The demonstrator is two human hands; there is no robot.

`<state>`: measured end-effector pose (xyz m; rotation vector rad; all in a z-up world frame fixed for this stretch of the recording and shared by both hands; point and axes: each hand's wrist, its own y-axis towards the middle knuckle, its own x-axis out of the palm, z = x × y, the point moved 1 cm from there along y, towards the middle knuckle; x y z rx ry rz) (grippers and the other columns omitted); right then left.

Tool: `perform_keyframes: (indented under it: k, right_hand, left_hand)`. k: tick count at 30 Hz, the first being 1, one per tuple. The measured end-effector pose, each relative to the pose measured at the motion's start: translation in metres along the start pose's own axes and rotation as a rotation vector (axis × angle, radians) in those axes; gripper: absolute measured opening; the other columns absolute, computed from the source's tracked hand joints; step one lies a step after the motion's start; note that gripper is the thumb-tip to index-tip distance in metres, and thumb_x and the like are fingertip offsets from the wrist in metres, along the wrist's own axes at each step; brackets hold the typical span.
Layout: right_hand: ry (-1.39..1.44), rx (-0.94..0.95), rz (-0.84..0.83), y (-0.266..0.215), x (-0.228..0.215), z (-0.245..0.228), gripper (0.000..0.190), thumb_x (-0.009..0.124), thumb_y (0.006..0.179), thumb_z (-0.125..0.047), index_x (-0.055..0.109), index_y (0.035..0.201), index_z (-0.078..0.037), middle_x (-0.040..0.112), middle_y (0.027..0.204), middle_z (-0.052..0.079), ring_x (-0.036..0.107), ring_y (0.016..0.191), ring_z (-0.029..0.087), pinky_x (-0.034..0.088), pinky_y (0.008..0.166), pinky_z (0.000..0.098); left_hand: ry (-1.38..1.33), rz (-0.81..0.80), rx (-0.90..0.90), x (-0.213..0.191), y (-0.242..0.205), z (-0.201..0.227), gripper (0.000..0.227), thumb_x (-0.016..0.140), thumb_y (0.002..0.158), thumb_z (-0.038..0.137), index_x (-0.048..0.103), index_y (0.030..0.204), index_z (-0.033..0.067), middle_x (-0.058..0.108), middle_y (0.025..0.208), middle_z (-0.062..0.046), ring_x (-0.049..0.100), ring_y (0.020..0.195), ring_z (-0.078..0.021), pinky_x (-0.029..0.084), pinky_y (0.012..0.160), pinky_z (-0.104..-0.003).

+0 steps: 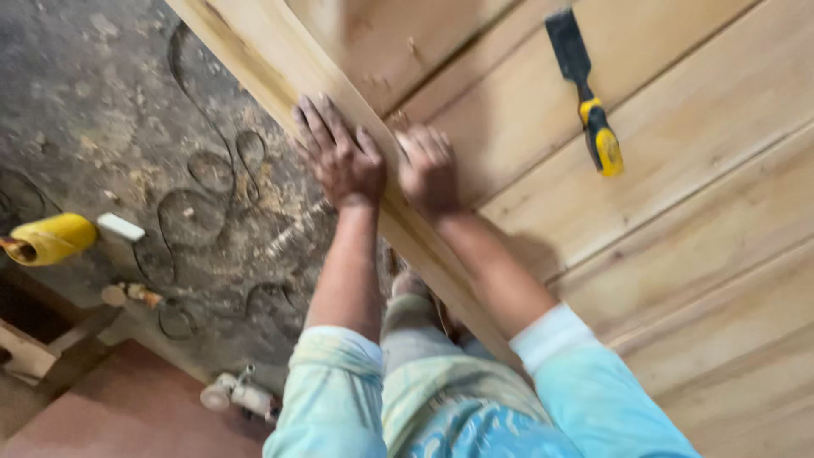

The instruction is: The person uses a chisel to scrape and remove excess material from the edges and grooves of a wooden door panel. They then use a sanding block to smooth the surface and edges of the wood.

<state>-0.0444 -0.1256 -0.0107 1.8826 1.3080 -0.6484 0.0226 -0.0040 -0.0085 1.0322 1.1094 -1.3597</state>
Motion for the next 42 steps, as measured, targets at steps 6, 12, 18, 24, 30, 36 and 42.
perform_keyframes:
  k: [6, 12, 18, 24, 30, 36, 42]
  right_hand:
    - [0.03, 0.032, -0.06, -0.05, -0.044, 0.007, 0.018, 0.067, 0.094, -0.004, 0.07, 0.111, -0.002, 0.064, 0.097, 0.015, 0.062, 0.092, 0.035, 0.047, 0.085, 0.0448]
    - [0.026, 0.034, -0.071, -0.071, -0.06, 0.008, 0.02, 0.066, 0.09, -0.003, 0.071, 0.11, 0.0, 0.065, 0.097, 0.013, 0.063, 0.091, 0.032, 0.046, 0.085, 0.0455]
    - [0.021, 0.029, -0.035, 0.016, -0.006, -0.007, 0.013, 0.066, 0.09, -0.007, 0.071, 0.102, -0.005, 0.066, 0.094, 0.011, 0.065, 0.092, 0.03, 0.046, 0.084, 0.0446]
    - [0.033, 0.141, -0.084, -0.064, -0.084, -0.005, 0.013, 0.069, 0.094, -0.005, 0.073, 0.106, -0.001, 0.061, 0.086, 0.009, 0.061, 0.082, 0.028, 0.045, 0.077, 0.0435]
    - [-0.015, 0.006, 0.01, 0.016, 0.006, -0.005, 0.019, 0.064, 0.09, -0.008, 0.069, 0.108, -0.004, 0.063, 0.094, 0.012, 0.062, 0.094, 0.03, 0.045, 0.085, 0.0438]
    - [-0.053, -0.026, 0.027, -0.03, -0.043, 0.0, 0.021, 0.066, 0.094, -0.003, 0.071, 0.114, -0.003, 0.067, 0.099, 0.012, 0.065, 0.094, 0.029, 0.047, 0.085, 0.0411]
    - [-0.024, 0.018, -0.068, -0.057, -0.054, 0.004, 0.018, 0.068, 0.09, -0.004, 0.072, 0.107, 0.0, 0.066, 0.093, 0.013, 0.065, 0.091, 0.032, 0.046, 0.085, 0.0441]
  left_hand:
    - [0.01, -0.028, -0.021, 0.002, -0.006, 0.0, 0.074, 0.047, 0.101, 0.038, 0.024, 0.165, 0.0091, 0.016, 0.173, -0.015, 0.012, 0.161, -0.0325, 0.005, 0.131, -0.056]
    - [0.016, -0.067, -0.048, 0.002, -0.011, 0.002, 0.077, 0.049, 0.097, 0.038, 0.024, 0.165, 0.0105, 0.017, 0.172, -0.013, 0.013, 0.161, -0.0324, 0.005, 0.131, -0.056]
    - [0.106, -0.066, -0.013, 0.003, -0.016, 0.004, 0.07, 0.037, 0.106, 0.042, 0.021, 0.166, 0.009, 0.015, 0.174, -0.016, 0.014, 0.162, -0.0325, 0.006, 0.131, -0.055]
    - [0.123, -0.076, -0.045, 0.0, -0.008, 0.002, 0.071, 0.031, 0.105, 0.045, 0.02, 0.166, 0.0104, 0.014, 0.174, -0.014, 0.013, 0.162, -0.0313, 0.005, 0.131, -0.054]
    - [0.136, -0.049, -0.029, 0.004, 0.002, -0.001, 0.07, 0.031, 0.108, 0.045, 0.021, 0.167, 0.0093, 0.013, 0.174, -0.015, 0.012, 0.163, -0.0317, 0.005, 0.132, -0.055]
    - [0.088, -0.071, -0.042, 0.002, 0.005, 0.005, 0.072, 0.038, 0.103, 0.042, 0.022, 0.166, 0.0106, 0.012, 0.173, -0.014, 0.011, 0.162, -0.0309, 0.004, 0.131, -0.056]
    - [0.02, -0.084, -0.055, -0.006, -0.006, -0.002, 0.074, 0.046, 0.101, 0.041, 0.023, 0.164, 0.0099, 0.013, 0.172, -0.015, 0.012, 0.161, -0.0329, 0.004, 0.13, -0.057]
